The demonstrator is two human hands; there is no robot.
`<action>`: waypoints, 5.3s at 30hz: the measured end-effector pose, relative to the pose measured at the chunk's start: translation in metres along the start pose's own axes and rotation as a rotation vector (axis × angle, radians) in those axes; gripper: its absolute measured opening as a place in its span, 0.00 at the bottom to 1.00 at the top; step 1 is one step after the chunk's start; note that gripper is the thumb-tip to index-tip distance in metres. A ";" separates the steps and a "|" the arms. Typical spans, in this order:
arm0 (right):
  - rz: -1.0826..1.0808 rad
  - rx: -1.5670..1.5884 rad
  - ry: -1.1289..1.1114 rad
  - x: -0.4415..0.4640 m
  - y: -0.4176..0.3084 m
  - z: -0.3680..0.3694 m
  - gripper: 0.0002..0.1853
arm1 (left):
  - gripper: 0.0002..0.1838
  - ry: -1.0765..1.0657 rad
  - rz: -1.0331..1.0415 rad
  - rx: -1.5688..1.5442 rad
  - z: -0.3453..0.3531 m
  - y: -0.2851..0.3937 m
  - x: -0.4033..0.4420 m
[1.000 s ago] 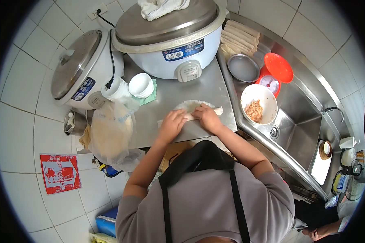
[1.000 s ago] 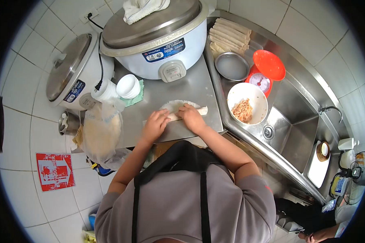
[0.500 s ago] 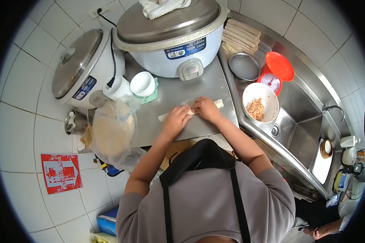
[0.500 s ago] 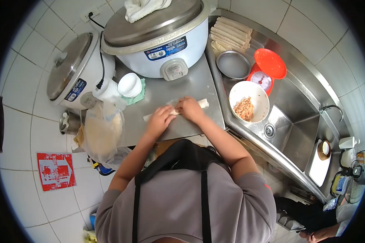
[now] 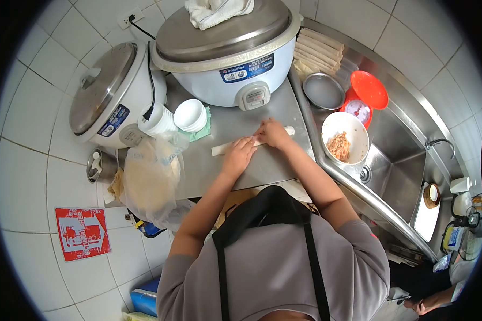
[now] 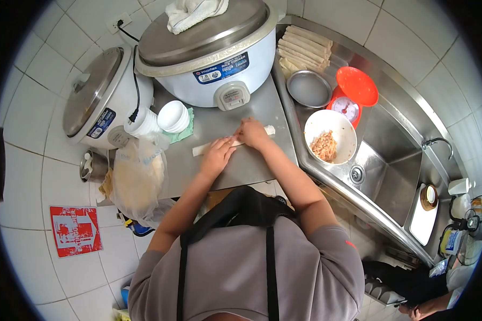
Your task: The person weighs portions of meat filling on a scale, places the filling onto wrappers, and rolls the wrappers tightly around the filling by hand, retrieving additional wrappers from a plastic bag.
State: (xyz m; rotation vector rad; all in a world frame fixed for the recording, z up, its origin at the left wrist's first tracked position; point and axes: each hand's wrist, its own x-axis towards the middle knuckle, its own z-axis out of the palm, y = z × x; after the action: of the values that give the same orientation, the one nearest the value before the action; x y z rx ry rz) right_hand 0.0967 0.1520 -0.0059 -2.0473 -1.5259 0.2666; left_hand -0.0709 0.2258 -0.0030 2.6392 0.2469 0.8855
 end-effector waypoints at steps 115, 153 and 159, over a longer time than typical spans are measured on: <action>-0.898 0.199 0.309 0.026 -0.199 -0.177 0.15 | 0.07 0.441 -0.299 -0.785 -0.179 0.076 0.103; -0.638 0.149 0.335 -0.056 -0.157 -0.200 0.18 | 0.14 -0.033 -0.391 -1.131 -0.110 0.080 0.081; -0.614 0.075 0.551 -0.058 -0.162 -0.171 0.14 | 0.09 0.338 -0.234 -0.947 -0.107 0.111 0.090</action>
State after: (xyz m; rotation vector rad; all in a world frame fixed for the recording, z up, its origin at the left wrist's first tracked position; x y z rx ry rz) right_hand 0.0266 0.0746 0.2132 -1.3392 -1.6438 -0.4345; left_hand -0.0589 0.1761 0.1681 1.5600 0.1544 1.0275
